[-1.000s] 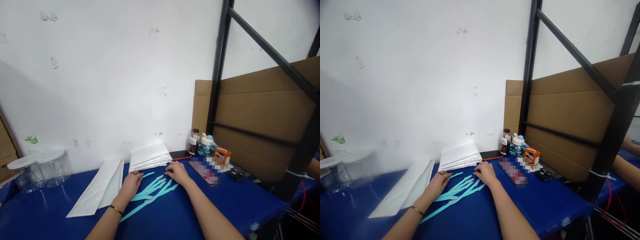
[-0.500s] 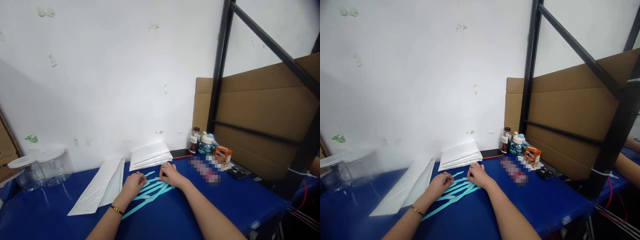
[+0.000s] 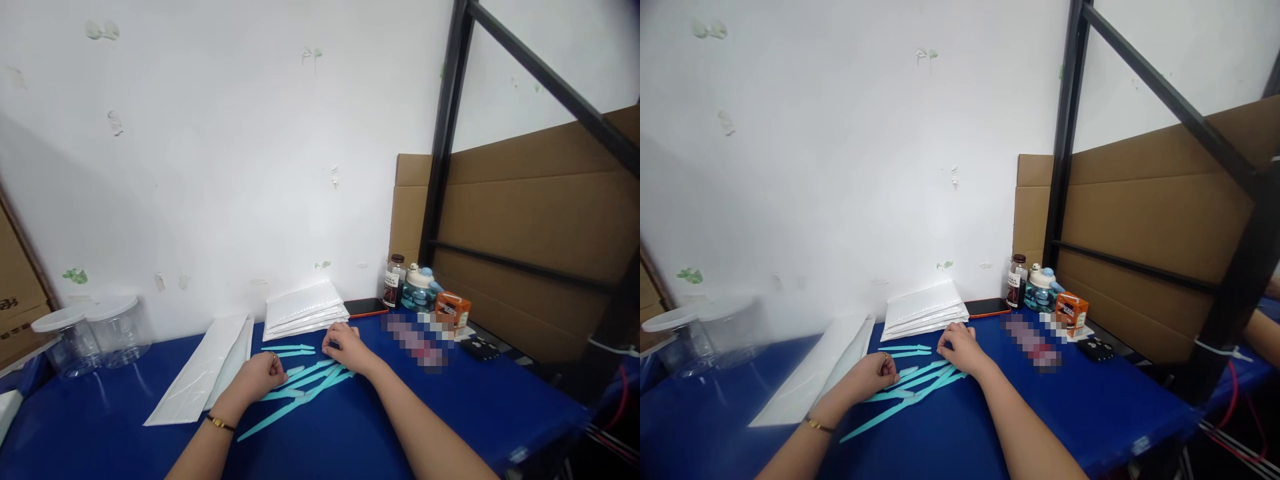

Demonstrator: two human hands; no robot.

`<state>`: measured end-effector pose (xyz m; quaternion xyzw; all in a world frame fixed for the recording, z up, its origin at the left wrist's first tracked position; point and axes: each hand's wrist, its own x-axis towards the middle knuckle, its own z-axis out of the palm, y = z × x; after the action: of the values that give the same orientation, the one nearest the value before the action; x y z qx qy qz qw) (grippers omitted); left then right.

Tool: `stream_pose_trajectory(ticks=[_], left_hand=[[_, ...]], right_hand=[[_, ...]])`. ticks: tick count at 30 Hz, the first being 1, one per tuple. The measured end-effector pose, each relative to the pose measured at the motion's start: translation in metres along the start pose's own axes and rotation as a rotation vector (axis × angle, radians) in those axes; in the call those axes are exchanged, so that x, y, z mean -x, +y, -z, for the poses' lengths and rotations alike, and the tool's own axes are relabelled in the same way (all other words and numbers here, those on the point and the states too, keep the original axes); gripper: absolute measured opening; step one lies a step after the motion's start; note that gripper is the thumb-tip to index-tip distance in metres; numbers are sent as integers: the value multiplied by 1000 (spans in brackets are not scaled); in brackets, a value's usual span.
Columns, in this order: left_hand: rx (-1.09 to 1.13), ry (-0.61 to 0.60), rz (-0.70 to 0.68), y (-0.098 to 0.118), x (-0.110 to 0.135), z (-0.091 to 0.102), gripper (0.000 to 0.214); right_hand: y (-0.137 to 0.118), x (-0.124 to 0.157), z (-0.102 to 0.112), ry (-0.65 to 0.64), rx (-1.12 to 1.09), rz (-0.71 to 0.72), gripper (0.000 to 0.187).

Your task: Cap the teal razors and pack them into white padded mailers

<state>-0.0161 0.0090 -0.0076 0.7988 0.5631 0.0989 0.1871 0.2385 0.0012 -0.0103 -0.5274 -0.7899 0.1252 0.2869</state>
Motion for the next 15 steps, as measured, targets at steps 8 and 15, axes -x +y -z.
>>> stream_pose_trajectory(ticks=[8,15], left_hand=[[4,162,-152,30,0,0,17],[-132,253,-80,20,-9,0,15]], right_hand=[[-20,1,-11,-97,11,160,23],[11,0,12,46,180,-63,22]])
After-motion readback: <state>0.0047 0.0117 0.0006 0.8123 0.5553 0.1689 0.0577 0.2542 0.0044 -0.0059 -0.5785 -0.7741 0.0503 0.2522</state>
